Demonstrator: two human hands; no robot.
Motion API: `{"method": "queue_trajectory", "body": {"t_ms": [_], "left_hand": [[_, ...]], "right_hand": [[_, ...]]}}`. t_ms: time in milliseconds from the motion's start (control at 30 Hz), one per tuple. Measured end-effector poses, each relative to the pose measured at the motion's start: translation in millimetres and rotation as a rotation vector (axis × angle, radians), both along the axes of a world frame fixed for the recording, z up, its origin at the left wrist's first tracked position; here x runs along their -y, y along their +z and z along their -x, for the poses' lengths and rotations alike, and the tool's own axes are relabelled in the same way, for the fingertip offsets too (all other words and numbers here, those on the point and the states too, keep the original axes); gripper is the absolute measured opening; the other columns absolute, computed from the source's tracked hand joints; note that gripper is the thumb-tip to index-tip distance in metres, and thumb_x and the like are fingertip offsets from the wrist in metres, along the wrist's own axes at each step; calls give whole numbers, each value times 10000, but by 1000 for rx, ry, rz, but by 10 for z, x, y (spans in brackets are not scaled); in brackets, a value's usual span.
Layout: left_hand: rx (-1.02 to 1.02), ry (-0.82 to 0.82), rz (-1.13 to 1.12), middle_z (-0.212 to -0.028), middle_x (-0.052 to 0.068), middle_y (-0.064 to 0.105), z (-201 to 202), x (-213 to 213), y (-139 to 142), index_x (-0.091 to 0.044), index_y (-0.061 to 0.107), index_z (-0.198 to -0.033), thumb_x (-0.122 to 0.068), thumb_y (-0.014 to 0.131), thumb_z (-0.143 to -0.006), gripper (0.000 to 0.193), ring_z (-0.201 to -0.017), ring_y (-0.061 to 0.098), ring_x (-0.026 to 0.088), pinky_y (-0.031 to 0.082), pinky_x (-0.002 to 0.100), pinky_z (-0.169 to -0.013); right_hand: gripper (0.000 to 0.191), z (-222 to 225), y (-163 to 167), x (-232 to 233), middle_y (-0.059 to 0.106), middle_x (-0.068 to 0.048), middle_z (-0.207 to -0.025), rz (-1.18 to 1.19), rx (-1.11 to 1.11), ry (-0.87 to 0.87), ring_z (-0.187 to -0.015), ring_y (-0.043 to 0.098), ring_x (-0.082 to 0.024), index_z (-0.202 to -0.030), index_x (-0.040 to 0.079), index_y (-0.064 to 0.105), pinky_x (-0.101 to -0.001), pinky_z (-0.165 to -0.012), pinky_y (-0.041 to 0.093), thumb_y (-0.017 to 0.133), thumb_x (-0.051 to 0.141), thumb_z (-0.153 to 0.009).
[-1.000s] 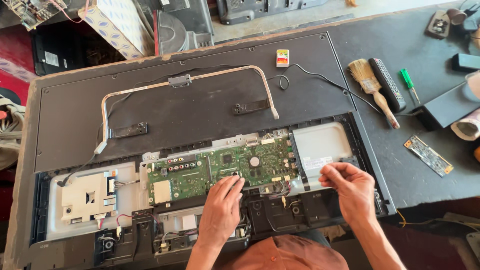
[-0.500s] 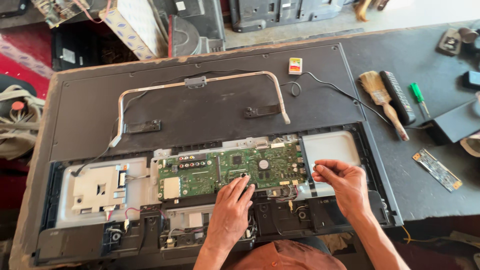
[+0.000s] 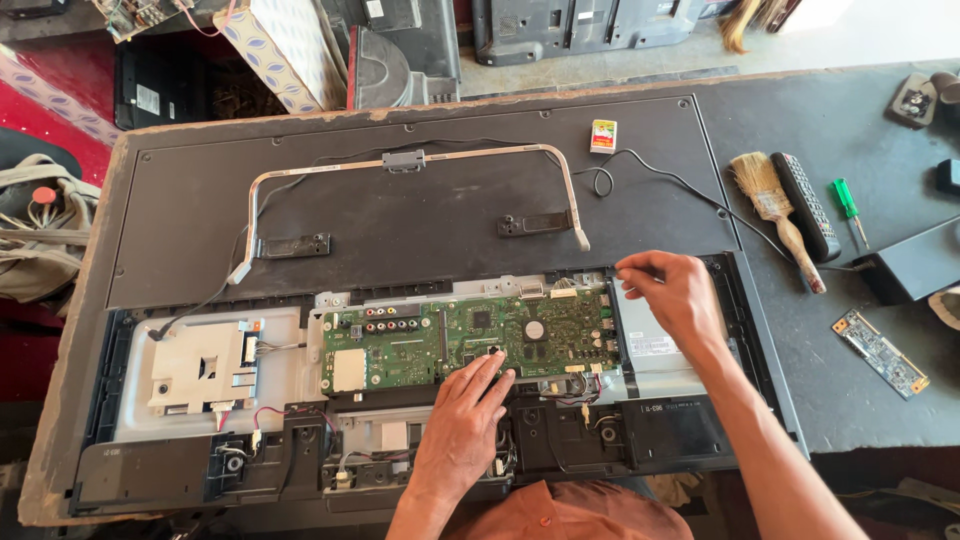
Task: The person works on an opened flat-screen TV lying face-down on a workbench, using a green-handled screwdriver to unscrew and loosen fasteners around the main circuit board inside the chassis. They reposition the board, manipulate connectors and cables, and continue unscrewing along the board's edge.
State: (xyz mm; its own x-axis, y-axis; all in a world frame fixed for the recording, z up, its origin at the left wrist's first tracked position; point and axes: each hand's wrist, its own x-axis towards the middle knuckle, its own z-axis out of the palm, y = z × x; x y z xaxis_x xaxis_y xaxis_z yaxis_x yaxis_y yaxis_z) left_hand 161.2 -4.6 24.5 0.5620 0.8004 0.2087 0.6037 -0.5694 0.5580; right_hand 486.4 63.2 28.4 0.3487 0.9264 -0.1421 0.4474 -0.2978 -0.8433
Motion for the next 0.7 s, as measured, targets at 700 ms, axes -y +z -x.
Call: {"method": "queue_trajectory", "body": {"t_ms": [700], "left_hand": [[73,-6,-116,-1300,130,651,-129,48,73,-9,686,-1233,-48,695,-855,380,-1280,563,287,419,436,-1093]], "right_hand": [[113,132,142,625,735,-44,-876,-174,-99,-156,-733,628,-74,-987,-15,774,-234,-668,489,730,50,-906]]}}
